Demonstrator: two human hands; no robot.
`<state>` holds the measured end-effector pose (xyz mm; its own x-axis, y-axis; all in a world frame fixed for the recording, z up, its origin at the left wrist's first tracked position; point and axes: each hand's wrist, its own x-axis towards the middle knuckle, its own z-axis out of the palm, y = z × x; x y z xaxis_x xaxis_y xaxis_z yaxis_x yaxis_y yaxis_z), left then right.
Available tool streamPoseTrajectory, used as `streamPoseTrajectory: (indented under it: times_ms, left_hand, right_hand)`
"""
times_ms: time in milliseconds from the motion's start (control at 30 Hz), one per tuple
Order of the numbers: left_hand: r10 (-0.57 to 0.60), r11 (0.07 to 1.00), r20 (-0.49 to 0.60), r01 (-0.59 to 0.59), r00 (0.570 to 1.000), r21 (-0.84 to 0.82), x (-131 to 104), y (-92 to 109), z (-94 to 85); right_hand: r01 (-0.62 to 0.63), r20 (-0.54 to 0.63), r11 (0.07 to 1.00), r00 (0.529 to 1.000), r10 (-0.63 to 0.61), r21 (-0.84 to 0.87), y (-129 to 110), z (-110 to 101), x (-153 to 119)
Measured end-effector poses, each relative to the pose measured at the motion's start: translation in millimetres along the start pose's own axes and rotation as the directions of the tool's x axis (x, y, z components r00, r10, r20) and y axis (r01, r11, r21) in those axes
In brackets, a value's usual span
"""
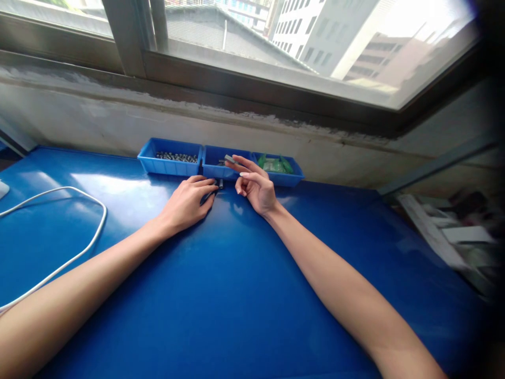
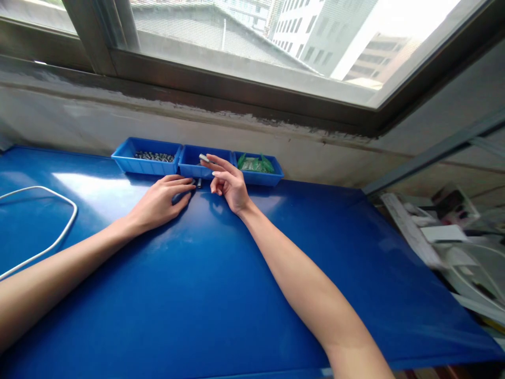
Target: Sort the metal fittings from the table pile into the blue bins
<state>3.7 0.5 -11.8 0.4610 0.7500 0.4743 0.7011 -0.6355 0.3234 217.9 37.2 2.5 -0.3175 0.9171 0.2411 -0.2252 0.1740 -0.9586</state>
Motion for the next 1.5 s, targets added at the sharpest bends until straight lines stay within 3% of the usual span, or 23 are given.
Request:
streamPoseTrajectory:
  times_ms: [233, 467, 700, 900, 1133, 1500]
  left_hand:
    - [0.002, 0.994, -0.062, -0.009, 0.998, -0.105, -1, 0, -4.1]
    - [-0.109, 0.986, -0.058, 0.1, 0.992, -0.135, 0, -2, -6.2]
    - [-0.093, 0.97, -0.122, 0.062, 0.988, -0.235, 2, 3, -8.6]
    - [-0.224, 0.848, -0.196, 0.092, 0.955, -0.522, 1, 3, -9.3]
    - [-0.43, 0.64, -0.063, 0.255, 0.901, -0.725, 2, 3, -12.7]
    - [-0.486, 0.61, -0.114, 0.243, 0.867, -0.755, 4, 0, -11.0]
  right_hand:
    - [-0.021, 0.007, 1.0, 1.0, 0.021, -0.002, -3, 1, -2]
    - [-0.007, 0.046, 0.999, 0.999, 0.005, 0.031, 3, -2, 0]
    - [-0.018, 0.056, 1.0, 0.998, 0.017, 0.004, 4, -2, 1]
    - [-0.013, 0.054, 0.996, 0.998, 0.017, -0.086, 4, 3, 0]
    - [0.002, 0.093, 0.984, 0.996, 0.014, -0.178, 6, 7, -1]
    - [-0.018, 0.085, 0.981, 0.996, 0.035, -0.193, 5, 7, -1]
